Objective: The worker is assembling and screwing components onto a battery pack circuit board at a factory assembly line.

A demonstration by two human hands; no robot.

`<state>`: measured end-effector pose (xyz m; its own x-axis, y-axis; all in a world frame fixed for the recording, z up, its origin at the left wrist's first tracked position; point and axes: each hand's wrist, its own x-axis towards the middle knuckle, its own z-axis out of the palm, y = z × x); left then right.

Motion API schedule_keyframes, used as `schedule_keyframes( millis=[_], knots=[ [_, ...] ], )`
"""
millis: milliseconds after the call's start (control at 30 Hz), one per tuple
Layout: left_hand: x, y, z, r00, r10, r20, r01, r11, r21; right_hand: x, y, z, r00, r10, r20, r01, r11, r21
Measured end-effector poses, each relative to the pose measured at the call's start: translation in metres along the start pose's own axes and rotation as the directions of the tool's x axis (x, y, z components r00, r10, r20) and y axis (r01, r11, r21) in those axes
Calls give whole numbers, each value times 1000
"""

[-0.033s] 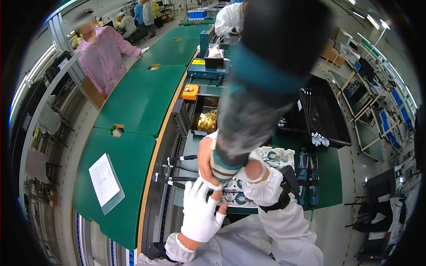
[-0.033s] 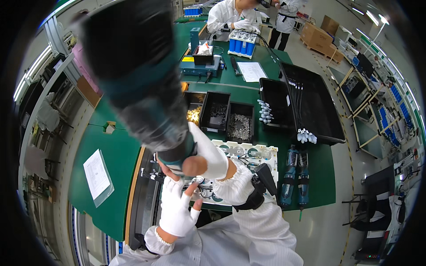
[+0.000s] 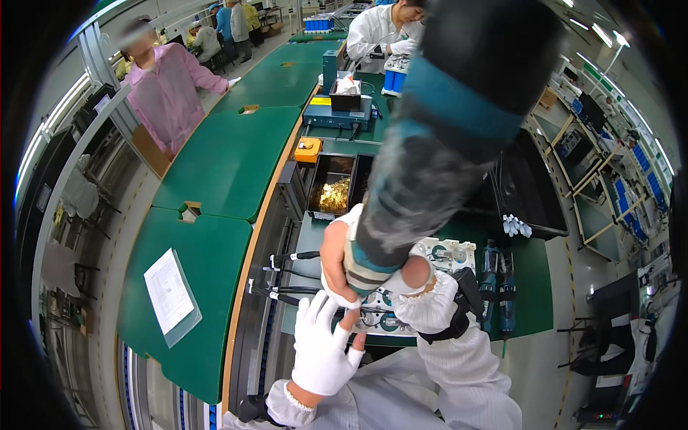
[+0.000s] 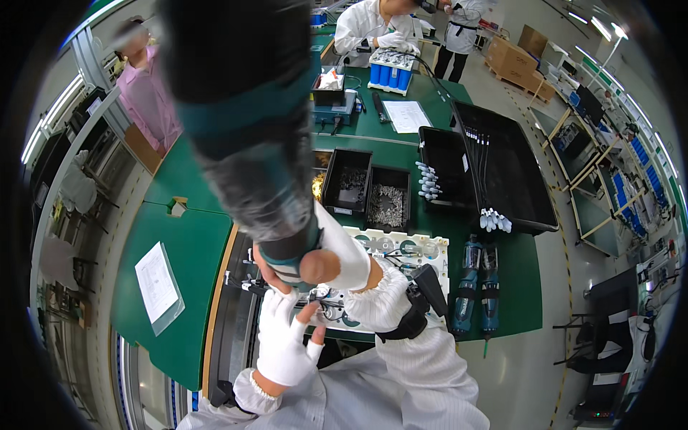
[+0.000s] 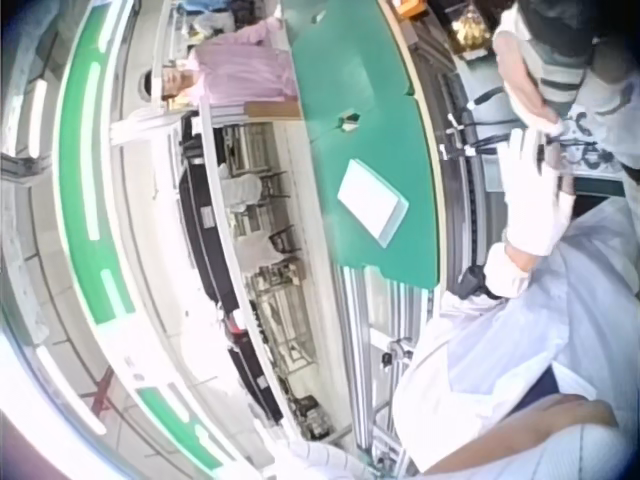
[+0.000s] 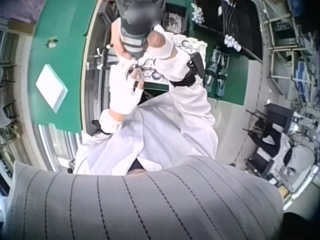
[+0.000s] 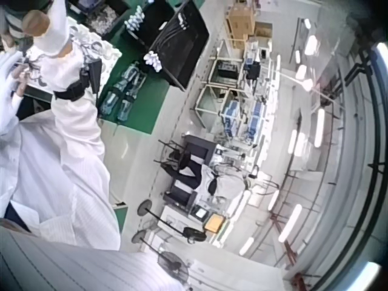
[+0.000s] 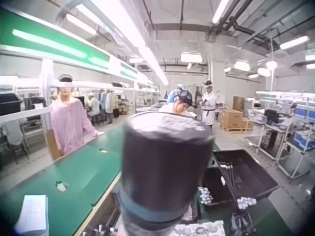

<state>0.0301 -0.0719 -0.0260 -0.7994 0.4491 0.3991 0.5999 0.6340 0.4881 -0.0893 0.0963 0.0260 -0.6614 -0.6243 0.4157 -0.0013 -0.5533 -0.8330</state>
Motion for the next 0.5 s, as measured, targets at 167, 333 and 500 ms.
schedule_keyframes(
  millis=[167, 333, 500],
  knots=[
    [-13, 17, -6, 995, -43, 91, 32, 992, 124, 0, -5, 11, 996, 38, 82, -50, 988, 148],
    [-19, 22, 5, 997, -67, 35, 61, 988, 142, -2, 3, 16, 983, 143, 114, -156, 980, 121],
    [-20, 21, 8, 999, -53, 15, 50, 989, 137, -17, -14, 29, 963, 255, -83, -253, 967, 36]
  ],
)
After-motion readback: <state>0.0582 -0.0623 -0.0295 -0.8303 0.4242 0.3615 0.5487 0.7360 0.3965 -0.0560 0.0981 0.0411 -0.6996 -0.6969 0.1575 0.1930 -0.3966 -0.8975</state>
